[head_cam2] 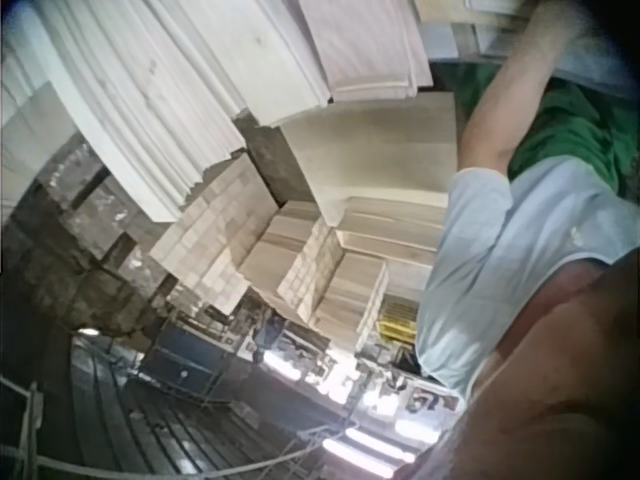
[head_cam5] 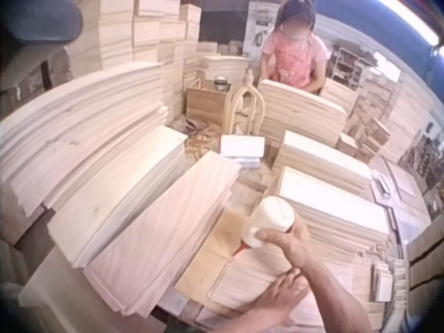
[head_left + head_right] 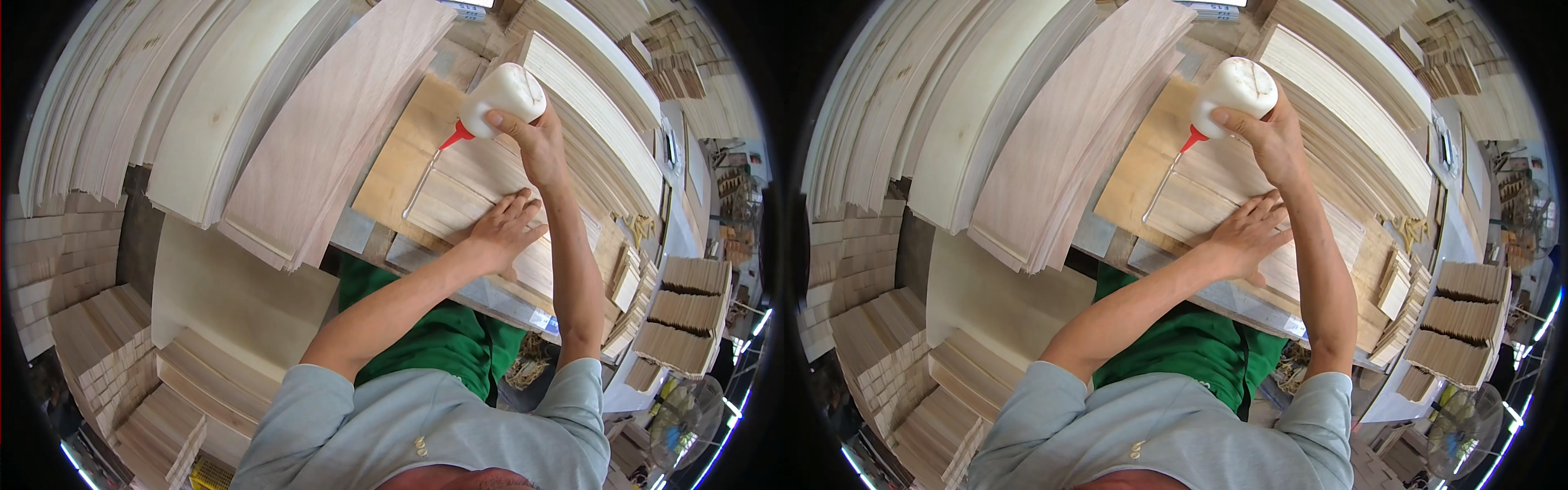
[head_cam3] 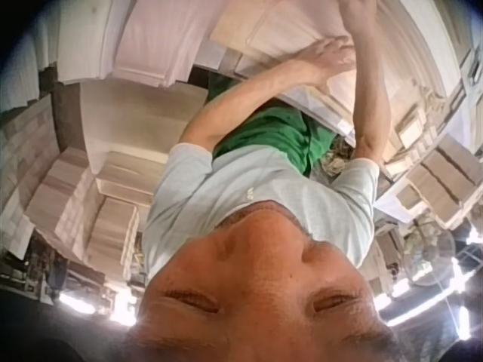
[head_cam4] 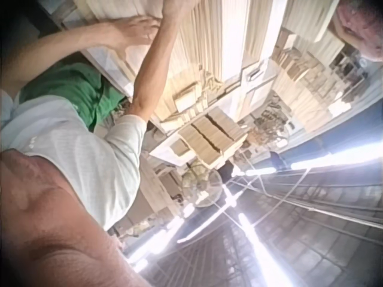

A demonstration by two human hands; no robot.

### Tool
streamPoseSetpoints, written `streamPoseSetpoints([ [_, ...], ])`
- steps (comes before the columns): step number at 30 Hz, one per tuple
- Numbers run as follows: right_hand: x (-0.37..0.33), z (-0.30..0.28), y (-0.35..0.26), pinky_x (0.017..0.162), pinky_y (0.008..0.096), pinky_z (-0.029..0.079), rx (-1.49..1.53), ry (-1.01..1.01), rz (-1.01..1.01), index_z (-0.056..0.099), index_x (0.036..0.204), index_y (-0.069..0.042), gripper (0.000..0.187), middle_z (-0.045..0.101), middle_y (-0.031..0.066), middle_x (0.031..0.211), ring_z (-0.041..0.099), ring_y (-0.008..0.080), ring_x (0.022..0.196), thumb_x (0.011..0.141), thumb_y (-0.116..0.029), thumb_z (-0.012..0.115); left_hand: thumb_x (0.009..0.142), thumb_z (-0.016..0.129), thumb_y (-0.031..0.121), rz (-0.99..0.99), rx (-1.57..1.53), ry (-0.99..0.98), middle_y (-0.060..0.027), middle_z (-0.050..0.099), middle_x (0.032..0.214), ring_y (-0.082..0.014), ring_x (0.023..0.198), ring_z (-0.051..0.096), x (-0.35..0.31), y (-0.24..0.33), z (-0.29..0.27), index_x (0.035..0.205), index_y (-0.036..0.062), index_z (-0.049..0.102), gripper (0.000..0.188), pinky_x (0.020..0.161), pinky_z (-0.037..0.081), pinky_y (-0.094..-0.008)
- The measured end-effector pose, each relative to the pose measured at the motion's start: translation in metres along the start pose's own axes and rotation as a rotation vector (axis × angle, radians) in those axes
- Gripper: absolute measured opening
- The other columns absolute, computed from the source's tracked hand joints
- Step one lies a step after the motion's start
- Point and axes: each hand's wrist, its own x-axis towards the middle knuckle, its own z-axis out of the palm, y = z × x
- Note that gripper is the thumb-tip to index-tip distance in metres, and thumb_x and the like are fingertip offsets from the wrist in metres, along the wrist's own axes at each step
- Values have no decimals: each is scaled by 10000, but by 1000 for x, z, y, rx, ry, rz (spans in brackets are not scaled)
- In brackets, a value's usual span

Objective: The recorder applies glue to wooden slats and assembles them into rectangular boxes at a workshop bench.

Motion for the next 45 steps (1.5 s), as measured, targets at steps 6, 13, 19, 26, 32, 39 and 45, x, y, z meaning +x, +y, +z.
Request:
streamPoseSetpoints([
  [6,6,-9,2,927,328,448,-33,74,-59,490,1240,-20,584,616,85,1130,576,183,1055,756,-174,778,602,825,366,-12,45,-76,-130,177,1514,-346,1424,73,3,2,-3,1441,174,317,1000,1162,101,-437],
  [13,4,-16,5,929,323,441,-56,144,-108,483,1229,-9,561,612,86,1123,571,169,1047,768,-150,770,602,817,382,-9,50,-49,-128,186,1510,-344,1426,71,1,0,-1,1449,172,303,1013,1164,93,-435],
  [19,-8,-15,11,935,311,430,57,208,-106,478,1227,-2,562,603,96,1131,561,170,1053,770,-150,769,596,816,354,5,9,-9,-135,200,1495,-351,1421,87,-2,-1,-3,1426,157,339,977,1161,114,-442],
  [26,-18,-27,11,914,319,446,27,364,-141,479,1222,0,551,596,94,1128,562,179,1046,778,-161,764,607,805,358,50,23,-25,-157,210,1490,-357,1419,94,2,3,-7,1401,135,371,932,1153,145,-448],
  [32,-103,-65,-7,818,453,567,743,543,-137,475,1224,-39,462,593,91,1105,611,234,1017,840,-163,701,598,814,398,-5,68,-29,-190,293,1457,-394,1387,197,3,-1,0,1418,135,376,966,1121,187,-502],
  [39,-221,-186,-26,716,416,596,339,870,146,461,1212,2,505,592,121,987,645,241,846,885,-342,636,574,817,487,45,151,-25,-206,272,1472,-422,1370,218,6,0,2,1451,134,316,1069,1109,195,-523],
  [45,-225,-255,-30,821,408,497,-1187,358,443,549,1201,-27,600,660,217,989,644,344,943,681,-266,732,768,704,420,42,250,216,-198,444,1360,-379,1324,325,-21,17,-43,1326,67,474,699,1087,244,-504],
])
